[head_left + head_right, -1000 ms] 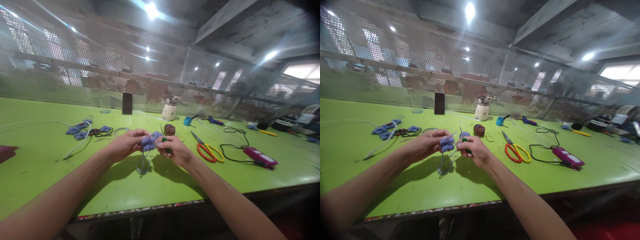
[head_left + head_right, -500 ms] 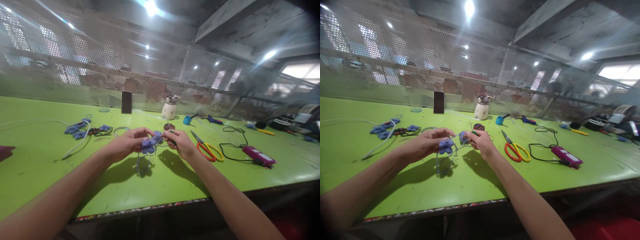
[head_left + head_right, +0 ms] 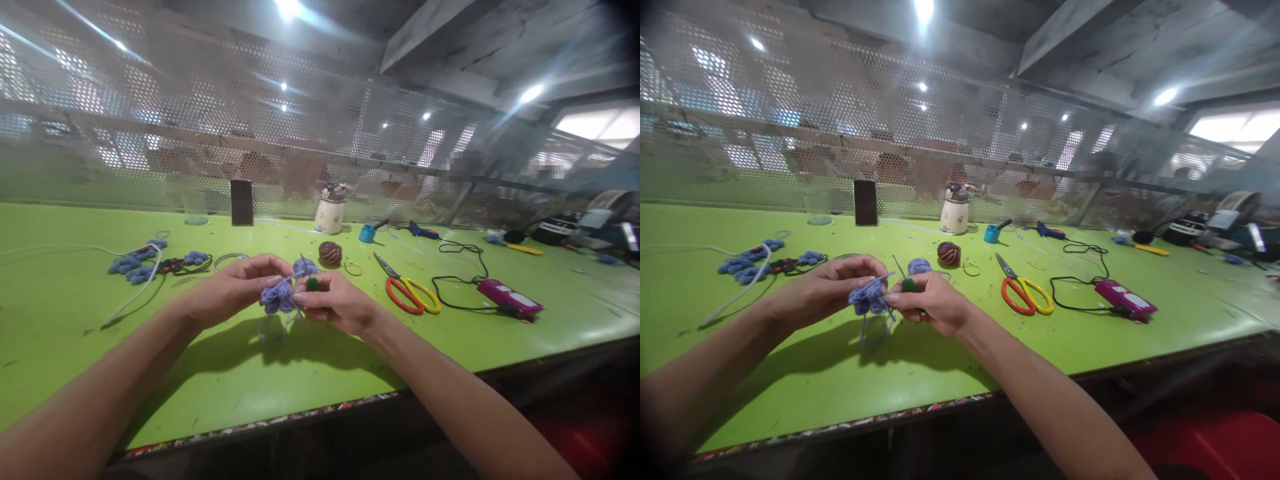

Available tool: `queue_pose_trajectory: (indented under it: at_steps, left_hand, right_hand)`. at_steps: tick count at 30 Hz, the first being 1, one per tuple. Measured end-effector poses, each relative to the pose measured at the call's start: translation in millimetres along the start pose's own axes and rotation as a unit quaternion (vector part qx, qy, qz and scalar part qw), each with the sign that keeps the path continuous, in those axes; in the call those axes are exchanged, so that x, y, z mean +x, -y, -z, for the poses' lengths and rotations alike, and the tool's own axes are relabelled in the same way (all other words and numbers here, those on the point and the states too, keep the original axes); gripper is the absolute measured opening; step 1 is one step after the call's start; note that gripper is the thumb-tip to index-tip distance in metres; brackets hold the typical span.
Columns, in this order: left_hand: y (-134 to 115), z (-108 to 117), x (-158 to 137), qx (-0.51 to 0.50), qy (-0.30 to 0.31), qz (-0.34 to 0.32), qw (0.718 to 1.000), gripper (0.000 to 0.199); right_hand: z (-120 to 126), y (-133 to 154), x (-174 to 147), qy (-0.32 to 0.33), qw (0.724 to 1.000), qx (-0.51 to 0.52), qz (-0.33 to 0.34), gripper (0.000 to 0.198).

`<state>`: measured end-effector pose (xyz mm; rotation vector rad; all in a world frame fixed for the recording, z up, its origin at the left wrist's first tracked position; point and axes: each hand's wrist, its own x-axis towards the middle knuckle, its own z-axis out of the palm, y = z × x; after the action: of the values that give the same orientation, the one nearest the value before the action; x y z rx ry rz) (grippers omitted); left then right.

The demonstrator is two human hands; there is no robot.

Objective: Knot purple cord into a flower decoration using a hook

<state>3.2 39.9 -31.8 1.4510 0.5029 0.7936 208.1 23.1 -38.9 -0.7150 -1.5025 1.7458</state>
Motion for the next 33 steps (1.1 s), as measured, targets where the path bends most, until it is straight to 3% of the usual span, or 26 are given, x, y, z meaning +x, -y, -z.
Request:
queue_pose_trajectory:
  at_steps: [5, 8, 12, 17, 22, 28, 33]
  left_hand:
    - [2, 0, 3, -0.017, -0.053, 0.030, 0.998, 0.016]
    - [3, 0, 4, -0.016, -0.085, 0.042, 0.995, 0.017]
    - [3, -2, 6, 0.001, -0.082, 0.061, 0.995, 0.017]
    - [3, -6, 7, 0.021, -0.088, 0.069, 0.994, 0.017]
    - [4, -10, 8, 0.065, -0.086, 0.069, 0.992, 0.019]
    - [8, -13, 9, 0.053, -0.087, 0.076, 0.992, 0.019]
    - [13, -11, 10, -0.029, -0.078, 0.067, 0.994, 0.017]
  right_hand:
    - [1, 2, -1, -0.017, 1.000, -0.013, 0.014, 0.023]
    - [4, 1, 1, -0.042, 0.996, -0.072, 0.023, 0.022]
    - [5, 0, 3, -0.090, 0.981, -0.158, 0.072, 0.021]
    - [1, 3, 0, -0.135, 0.966, -0.174, 0.138, 0.030]
    - [-1, 0, -1, -0.125, 0.950, -0.240, 0.156, 0.026]
    - [1, -12, 6, -0.134, 0.972, -0.151, 0.118, 0.028]
    - [-2, -8, 7, -0.198, 0.959, -0.151, 0.132, 0.032]
